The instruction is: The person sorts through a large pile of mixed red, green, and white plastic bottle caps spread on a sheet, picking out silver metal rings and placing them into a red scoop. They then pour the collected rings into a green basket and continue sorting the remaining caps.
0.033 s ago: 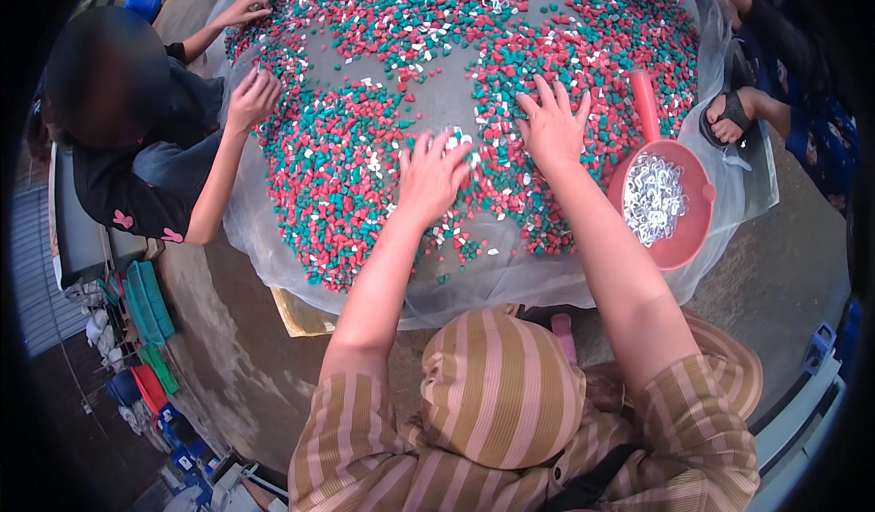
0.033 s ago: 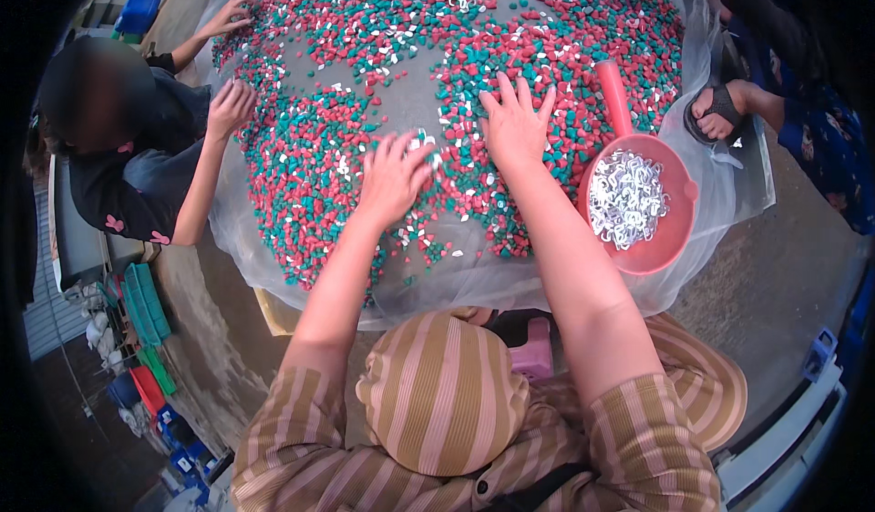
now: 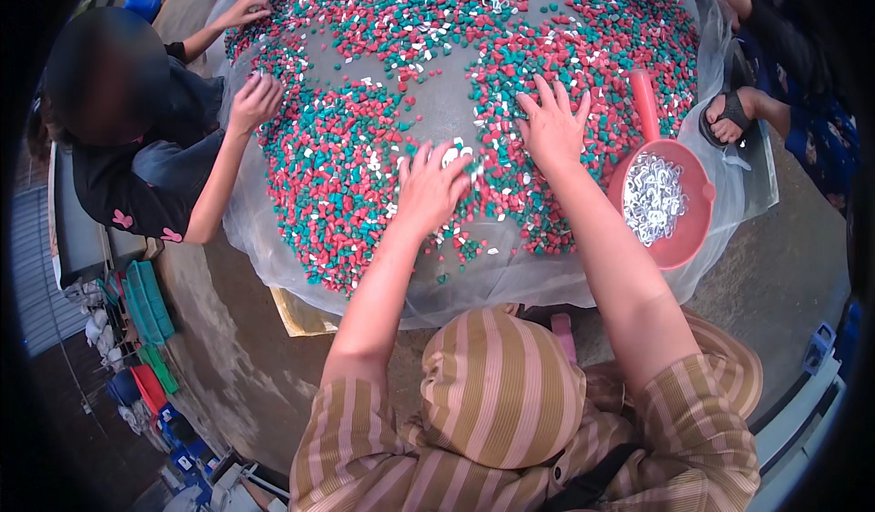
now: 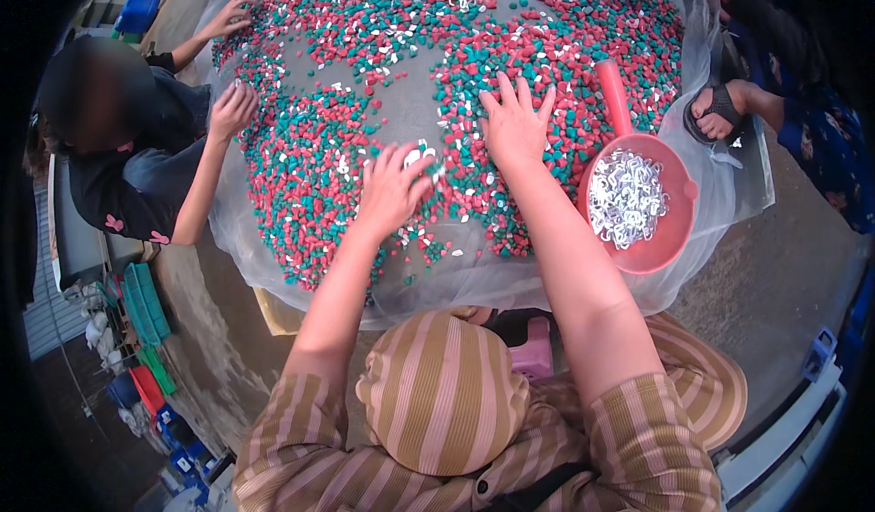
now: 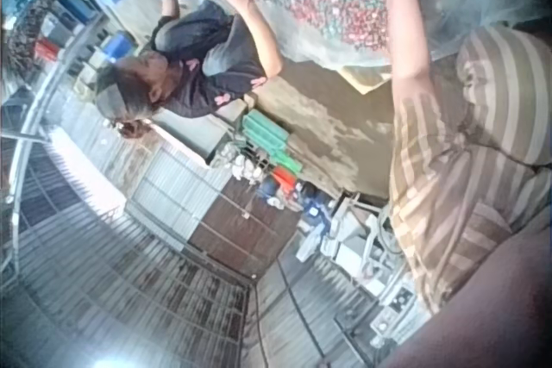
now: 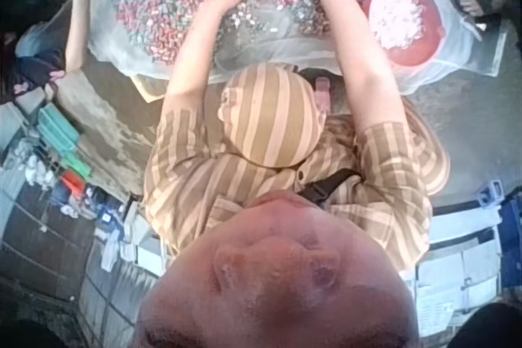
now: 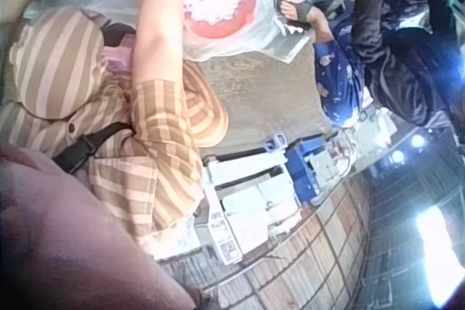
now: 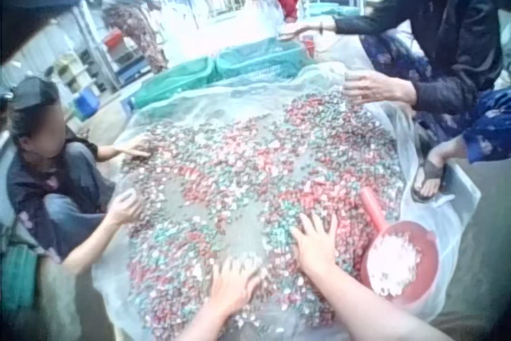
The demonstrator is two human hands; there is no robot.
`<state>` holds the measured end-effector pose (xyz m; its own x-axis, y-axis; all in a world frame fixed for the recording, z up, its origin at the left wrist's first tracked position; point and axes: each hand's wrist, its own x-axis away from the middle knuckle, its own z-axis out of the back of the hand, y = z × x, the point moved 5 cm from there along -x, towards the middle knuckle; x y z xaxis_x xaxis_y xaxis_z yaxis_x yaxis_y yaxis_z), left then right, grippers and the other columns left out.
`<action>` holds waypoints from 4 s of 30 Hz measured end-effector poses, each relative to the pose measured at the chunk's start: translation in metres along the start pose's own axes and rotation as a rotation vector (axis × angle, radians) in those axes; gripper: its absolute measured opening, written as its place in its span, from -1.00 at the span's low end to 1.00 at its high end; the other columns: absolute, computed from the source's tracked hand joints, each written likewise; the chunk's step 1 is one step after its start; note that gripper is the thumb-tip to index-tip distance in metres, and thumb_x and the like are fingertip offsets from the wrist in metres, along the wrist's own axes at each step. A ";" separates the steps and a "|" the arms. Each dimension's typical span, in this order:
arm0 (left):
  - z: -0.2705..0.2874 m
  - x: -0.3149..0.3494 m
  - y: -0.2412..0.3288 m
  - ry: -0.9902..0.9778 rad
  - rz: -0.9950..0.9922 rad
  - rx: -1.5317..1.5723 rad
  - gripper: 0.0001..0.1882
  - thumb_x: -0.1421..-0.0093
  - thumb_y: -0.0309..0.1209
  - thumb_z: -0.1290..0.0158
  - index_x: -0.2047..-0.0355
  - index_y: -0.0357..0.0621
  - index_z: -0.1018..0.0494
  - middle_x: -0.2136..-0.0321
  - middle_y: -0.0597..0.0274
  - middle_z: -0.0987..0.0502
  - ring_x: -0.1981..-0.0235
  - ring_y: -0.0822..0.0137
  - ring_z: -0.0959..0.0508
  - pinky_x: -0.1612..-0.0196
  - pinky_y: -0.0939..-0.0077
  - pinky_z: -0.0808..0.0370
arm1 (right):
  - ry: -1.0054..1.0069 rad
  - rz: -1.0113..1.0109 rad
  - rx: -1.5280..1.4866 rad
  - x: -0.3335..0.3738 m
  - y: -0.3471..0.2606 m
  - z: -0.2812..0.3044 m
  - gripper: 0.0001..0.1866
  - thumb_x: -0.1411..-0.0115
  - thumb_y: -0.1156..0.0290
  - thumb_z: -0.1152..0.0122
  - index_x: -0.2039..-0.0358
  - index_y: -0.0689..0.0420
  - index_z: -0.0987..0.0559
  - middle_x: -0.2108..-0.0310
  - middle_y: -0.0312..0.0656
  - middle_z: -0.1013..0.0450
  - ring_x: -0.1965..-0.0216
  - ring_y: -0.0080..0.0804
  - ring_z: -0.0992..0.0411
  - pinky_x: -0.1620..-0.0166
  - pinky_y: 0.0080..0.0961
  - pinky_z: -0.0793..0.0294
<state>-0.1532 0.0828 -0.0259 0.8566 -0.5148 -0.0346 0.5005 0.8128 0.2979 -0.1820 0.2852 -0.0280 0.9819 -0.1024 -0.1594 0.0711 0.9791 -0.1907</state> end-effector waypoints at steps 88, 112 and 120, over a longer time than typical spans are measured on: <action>0.004 0.039 -0.057 0.098 0.604 1.497 -0.79 -0.15 -0.46 -0.03 0.60 -0.17 -0.29 0.69 0.34 -0.41 0.73 0.58 -0.32 0.68 0.68 -0.19 | -0.728 -0.683 -1.862 0.077 -0.019 -0.022 -0.87 -0.09 0.38 -0.20 0.50 0.12 -0.47 0.54 -0.25 -0.45 0.55 -0.53 -0.40 0.49 -0.61 -0.40; 0.012 0.038 -0.073 0.074 0.598 0.630 -0.81 -0.05 -0.33 -0.16 0.37 -0.15 -0.51 0.68 0.35 -0.46 0.66 0.47 -0.46 0.63 0.52 -0.33 | -0.641 -0.660 -1.815 0.068 -0.055 -0.014 -0.92 0.00 0.43 -0.01 0.57 0.12 -0.42 0.61 -0.26 -0.42 0.60 -0.57 -0.38 0.66 -0.69 -0.21; 0.005 0.045 -0.077 0.199 0.625 1.606 -0.89 -0.02 -0.51 -0.16 0.45 -0.16 -0.43 0.69 0.35 -0.42 0.71 0.55 -0.35 0.72 0.71 -0.20 | -0.642 0.147 -0.612 0.092 -0.102 -0.010 -0.69 0.03 0.22 -0.29 0.21 -0.10 -0.59 0.52 -0.11 -0.52 0.42 -0.19 -0.51 0.34 -0.29 -0.49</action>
<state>-0.1542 -0.0039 -0.0458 0.9196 -0.1150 0.3757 -0.3929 -0.2633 0.8811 -0.1003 0.1745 -0.0326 0.8958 0.3142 0.3143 0.0116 0.6905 -0.7233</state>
